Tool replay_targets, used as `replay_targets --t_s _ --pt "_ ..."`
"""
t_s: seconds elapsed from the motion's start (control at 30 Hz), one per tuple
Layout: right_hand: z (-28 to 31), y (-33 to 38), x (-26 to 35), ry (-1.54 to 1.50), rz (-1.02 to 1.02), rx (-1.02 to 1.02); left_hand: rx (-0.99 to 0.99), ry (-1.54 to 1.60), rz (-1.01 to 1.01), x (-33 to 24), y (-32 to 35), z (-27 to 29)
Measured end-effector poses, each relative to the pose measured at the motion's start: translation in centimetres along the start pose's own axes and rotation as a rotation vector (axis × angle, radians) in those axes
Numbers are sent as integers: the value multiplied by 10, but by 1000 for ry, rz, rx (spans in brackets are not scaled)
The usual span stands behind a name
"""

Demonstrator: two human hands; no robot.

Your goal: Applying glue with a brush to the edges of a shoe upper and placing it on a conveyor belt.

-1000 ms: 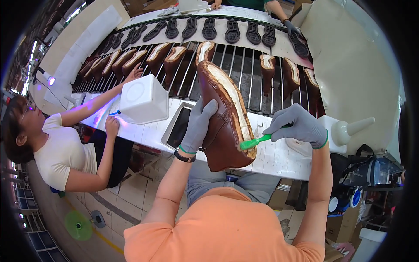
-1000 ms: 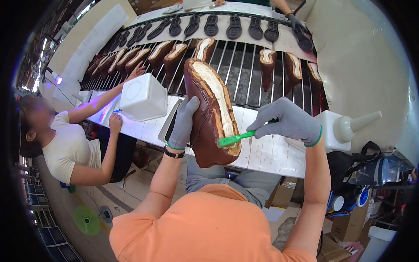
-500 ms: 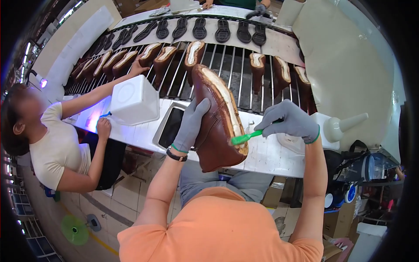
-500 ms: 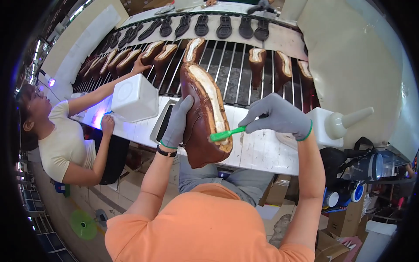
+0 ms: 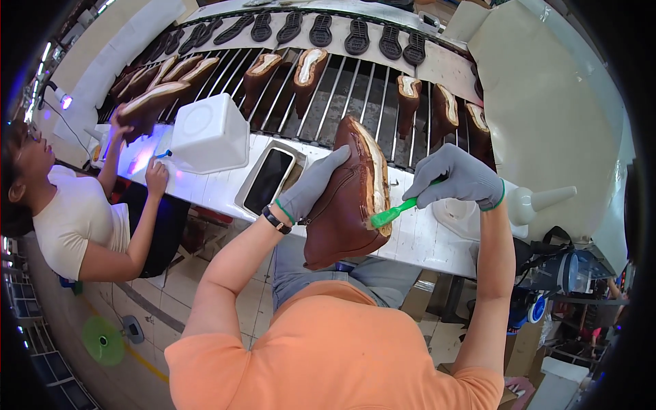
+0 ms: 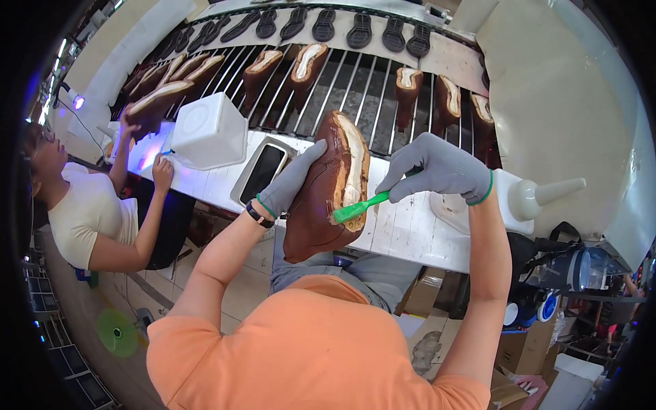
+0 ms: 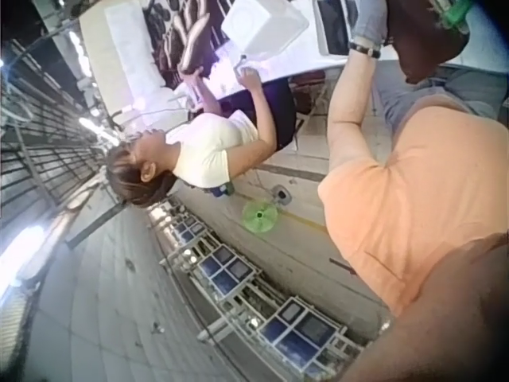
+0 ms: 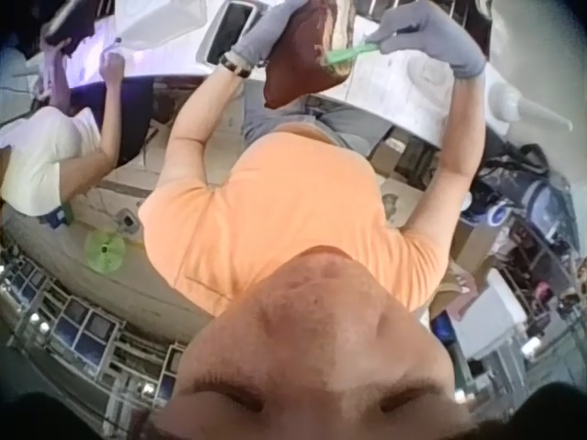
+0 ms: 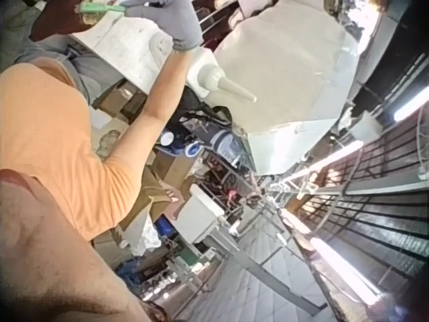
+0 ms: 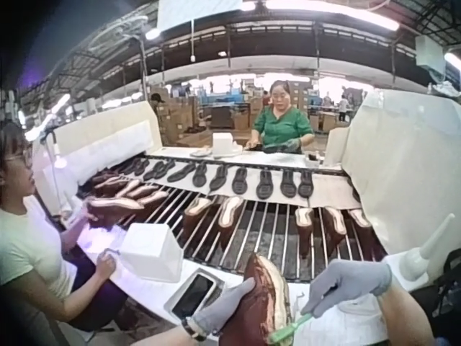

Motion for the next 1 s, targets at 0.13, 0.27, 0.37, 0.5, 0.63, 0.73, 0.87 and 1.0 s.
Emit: replay_targets --t_s 0.13,0.27,0.37,0.5,0.63,0.73,0.87,1.0 --pt "1 0 -4 -73 4 6 46 75 133 11 8 -22" --pt "4 0 2 -82 30 16 143 178 159 31 4 -28" --pt "5 0 3 -68 28 33 165 164 154 44 6 -33" --pt "7 -2 1 -90 46 34 281 88 16 43 16 -47" --pt "9 -3 3 -109 60 45 405 -546 -270 19 42 -100" --pt "8 -6 6 -145 74 60 363 -1087 -799 -5 58 -122" --pt "8 -11 4 -127 96 72 366 -775 -175 -25 79 -136" --pt "8 -13 3 -167 88 76 362 -691 -210 -29 78 -138"
Point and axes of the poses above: each hand's wrist, its own y-axis away from the middle knuckle, its own z-axis out of the back of the hand, x = y × z, the point moved 8 cm from there along -y, towards the middle knuckle, and after that the axes turned 11 degrees about -z, right-handed, at the moved point
